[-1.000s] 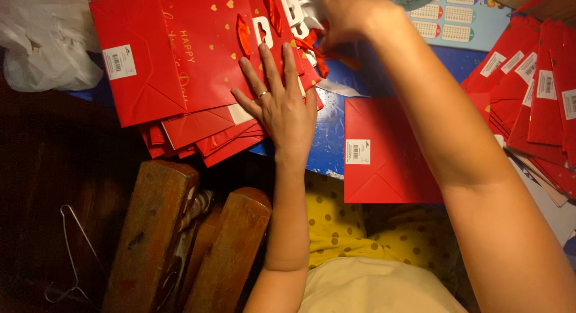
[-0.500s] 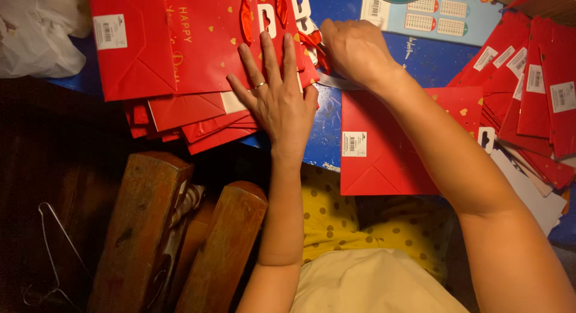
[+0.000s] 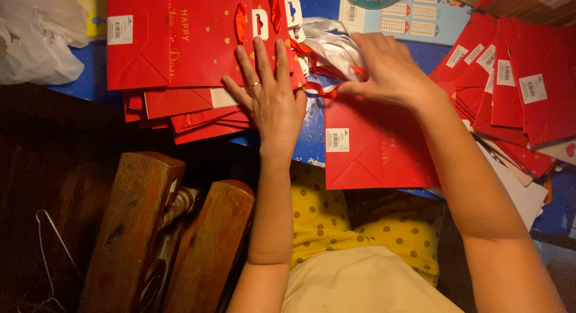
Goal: The person assembles red gift bags by threading red ribbons through the bag handles and tying them. They handle multiple bags one at a time, fold the tops, and place completed bags into a stack on the table.
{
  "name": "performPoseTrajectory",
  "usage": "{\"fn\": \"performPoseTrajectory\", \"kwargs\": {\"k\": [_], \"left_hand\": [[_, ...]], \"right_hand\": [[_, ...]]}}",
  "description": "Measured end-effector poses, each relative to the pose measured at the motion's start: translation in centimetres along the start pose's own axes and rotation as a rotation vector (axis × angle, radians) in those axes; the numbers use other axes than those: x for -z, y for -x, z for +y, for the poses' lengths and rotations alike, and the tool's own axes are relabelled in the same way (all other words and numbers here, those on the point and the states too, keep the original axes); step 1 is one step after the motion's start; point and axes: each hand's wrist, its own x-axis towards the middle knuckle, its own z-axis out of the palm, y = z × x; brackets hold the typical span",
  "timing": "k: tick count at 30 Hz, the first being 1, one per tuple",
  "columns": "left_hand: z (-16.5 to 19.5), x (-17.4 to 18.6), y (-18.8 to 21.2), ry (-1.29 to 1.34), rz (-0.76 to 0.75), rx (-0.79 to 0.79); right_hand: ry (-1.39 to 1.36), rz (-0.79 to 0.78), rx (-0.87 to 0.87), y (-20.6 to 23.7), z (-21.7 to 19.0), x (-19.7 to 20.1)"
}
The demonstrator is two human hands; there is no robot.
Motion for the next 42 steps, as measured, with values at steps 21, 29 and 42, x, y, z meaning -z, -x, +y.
{"fn": "performPoseTrajectory", "kwargs": {"k": [21,29,42], "left_hand": [[3.1,-5.5,3.1,0.062,0.022,-0.121],[2.9,-5.6,2.8,0.053,0.034,-0.125],[3.0,-5.6,3.4,0.104,0.094,-0.203]], "right_hand": [[0.009,0.232,-0.025,-1.8,-0.9,-1.5],[0.109,0.213,-0.16,2.4,1.3,0.7],[-0.209,0.329,-0.394,8.5,0.1,1.5]]}}
